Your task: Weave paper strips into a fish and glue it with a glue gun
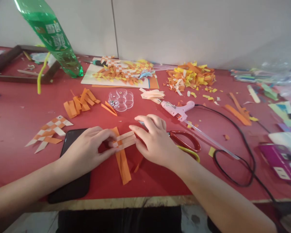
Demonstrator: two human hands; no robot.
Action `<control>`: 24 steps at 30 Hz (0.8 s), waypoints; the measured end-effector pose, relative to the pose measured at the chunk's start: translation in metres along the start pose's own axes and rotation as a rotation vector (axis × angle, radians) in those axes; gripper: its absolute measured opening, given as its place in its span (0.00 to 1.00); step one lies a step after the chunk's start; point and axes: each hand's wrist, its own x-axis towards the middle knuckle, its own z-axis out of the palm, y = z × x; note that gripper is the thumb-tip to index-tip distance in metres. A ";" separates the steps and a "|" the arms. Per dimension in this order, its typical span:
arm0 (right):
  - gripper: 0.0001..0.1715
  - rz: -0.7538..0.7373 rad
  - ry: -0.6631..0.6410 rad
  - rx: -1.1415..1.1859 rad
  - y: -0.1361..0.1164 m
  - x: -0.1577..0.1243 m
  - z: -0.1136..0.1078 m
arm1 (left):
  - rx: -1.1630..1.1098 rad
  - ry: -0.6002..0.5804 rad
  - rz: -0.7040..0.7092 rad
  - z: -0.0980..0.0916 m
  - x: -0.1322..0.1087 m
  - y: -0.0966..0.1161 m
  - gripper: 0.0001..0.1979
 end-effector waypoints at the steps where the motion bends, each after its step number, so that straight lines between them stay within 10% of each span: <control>1: 0.21 -0.006 -0.029 -0.007 -0.001 0.000 0.000 | -0.017 -0.004 0.006 -0.001 0.000 -0.001 0.06; 12: 0.09 0.021 -0.045 0.117 -0.010 0.005 0.002 | 0.266 0.180 -0.088 -0.017 0.001 0.002 0.17; 18: 0.05 -0.018 0.163 0.202 -0.008 0.005 -0.002 | -0.180 0.142 -0.298 -0.024 0.014 0.006 0.15; 24: 0.05 -0.030 0.363 0.312 -0.008 0.006 -0.006 | -1.027 0.084 -0.540 -0.015 0.019 0.021 0.36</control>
